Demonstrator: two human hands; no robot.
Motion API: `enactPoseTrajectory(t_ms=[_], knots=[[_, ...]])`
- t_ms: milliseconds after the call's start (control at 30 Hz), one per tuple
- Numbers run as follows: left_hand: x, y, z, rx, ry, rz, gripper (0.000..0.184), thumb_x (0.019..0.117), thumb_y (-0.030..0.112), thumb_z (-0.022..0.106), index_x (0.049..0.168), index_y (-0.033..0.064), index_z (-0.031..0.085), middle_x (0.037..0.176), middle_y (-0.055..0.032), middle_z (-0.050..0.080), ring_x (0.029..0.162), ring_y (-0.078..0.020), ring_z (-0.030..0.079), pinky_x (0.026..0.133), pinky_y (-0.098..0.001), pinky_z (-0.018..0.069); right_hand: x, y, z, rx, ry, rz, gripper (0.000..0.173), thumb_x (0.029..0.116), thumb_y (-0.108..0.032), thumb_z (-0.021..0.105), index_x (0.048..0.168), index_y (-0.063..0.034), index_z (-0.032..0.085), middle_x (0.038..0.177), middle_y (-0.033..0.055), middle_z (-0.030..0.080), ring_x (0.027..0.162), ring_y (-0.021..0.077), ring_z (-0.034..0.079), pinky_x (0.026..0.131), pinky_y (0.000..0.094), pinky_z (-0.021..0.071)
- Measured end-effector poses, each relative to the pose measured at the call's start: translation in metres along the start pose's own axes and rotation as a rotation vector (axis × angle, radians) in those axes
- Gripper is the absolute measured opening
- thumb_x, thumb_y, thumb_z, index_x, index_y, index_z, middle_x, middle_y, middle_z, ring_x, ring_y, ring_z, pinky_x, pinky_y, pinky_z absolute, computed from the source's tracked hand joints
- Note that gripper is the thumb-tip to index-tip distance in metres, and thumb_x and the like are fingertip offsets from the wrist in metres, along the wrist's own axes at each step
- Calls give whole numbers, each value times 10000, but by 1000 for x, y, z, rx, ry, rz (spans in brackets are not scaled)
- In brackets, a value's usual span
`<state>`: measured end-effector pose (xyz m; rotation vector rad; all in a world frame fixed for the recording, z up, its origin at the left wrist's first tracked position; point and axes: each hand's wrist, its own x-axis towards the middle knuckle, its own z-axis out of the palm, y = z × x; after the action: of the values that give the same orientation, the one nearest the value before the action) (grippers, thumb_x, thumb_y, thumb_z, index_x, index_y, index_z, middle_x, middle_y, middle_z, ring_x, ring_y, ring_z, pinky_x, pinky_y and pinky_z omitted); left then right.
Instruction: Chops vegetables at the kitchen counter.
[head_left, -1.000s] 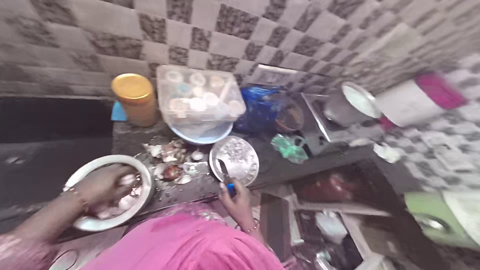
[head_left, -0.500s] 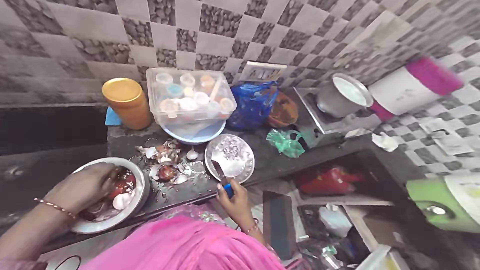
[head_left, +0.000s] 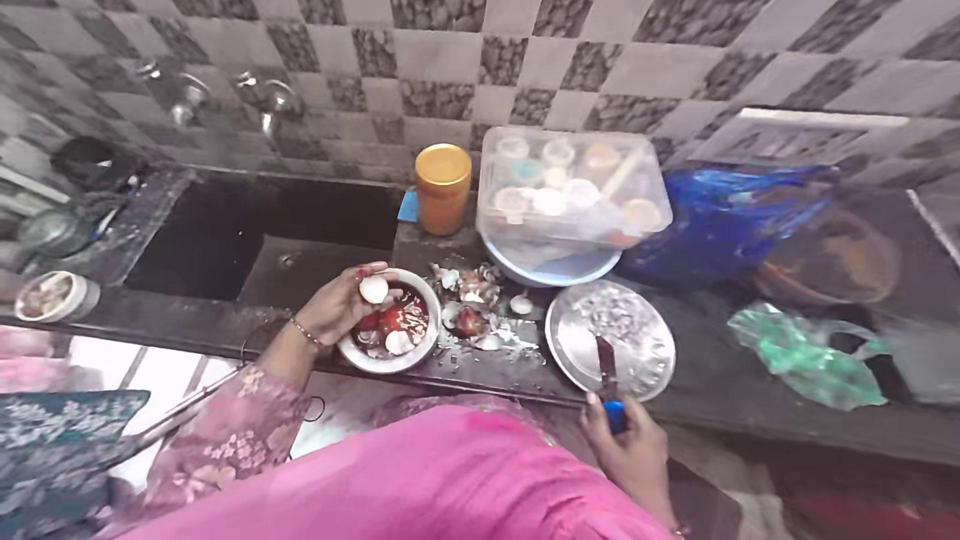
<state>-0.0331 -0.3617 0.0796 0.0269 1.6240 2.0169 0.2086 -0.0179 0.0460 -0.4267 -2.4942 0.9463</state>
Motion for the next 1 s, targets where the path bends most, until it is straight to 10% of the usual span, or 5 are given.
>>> enactPoseTrajectory(t_ms=[200,467,733,867,1000], knots=[[-18,1,-11,115,36,108,574,946,209,484,1494,66,393,1433,-98,548,1217,-172,615,1009,-317,525,22,7,-14,-10,-28,-57,358,966,-319,575,952,28,663,688,59,620,565,42,559,542,225,493],[-16,-2,0,668,127,70,647,815,-88,627,1415,60,431,1226,-90,686,1022,-145,685,846,-353,576,48,8,-17,32,-113,-112,366,978,-332,563,960,20,661,677,45,606,546,46,547,514,240,484],[-12,-16,13,679,316,106,583,787,-126,698,1289,19,441,1561,-122,427,1238,-211,610,960,-416,544,60,20,-14,68,-157,-110,356,982,-344,560,978,-3,663,682,26,614,543,45,557,508,245,500],[-11,-13,47,584,249,223,378,789,-100,715,1142,-27,601,1446,-129,538,1179,-153,628,977,-337,543,65,21,-14,58,-221,-91,395,962,-340,563,1111,13,658,718,37,621,553,64,555,527,263,511],[-4,-18,83,629,161,372,296,757,-14,773,1047,11,722,1160,-62,633,909,-40,629,777,-194,557,68,23,-14,46,-323,-100,366,1001,-237,475,1218,24,613,804,96,648,597,140,584,576,341,536]])
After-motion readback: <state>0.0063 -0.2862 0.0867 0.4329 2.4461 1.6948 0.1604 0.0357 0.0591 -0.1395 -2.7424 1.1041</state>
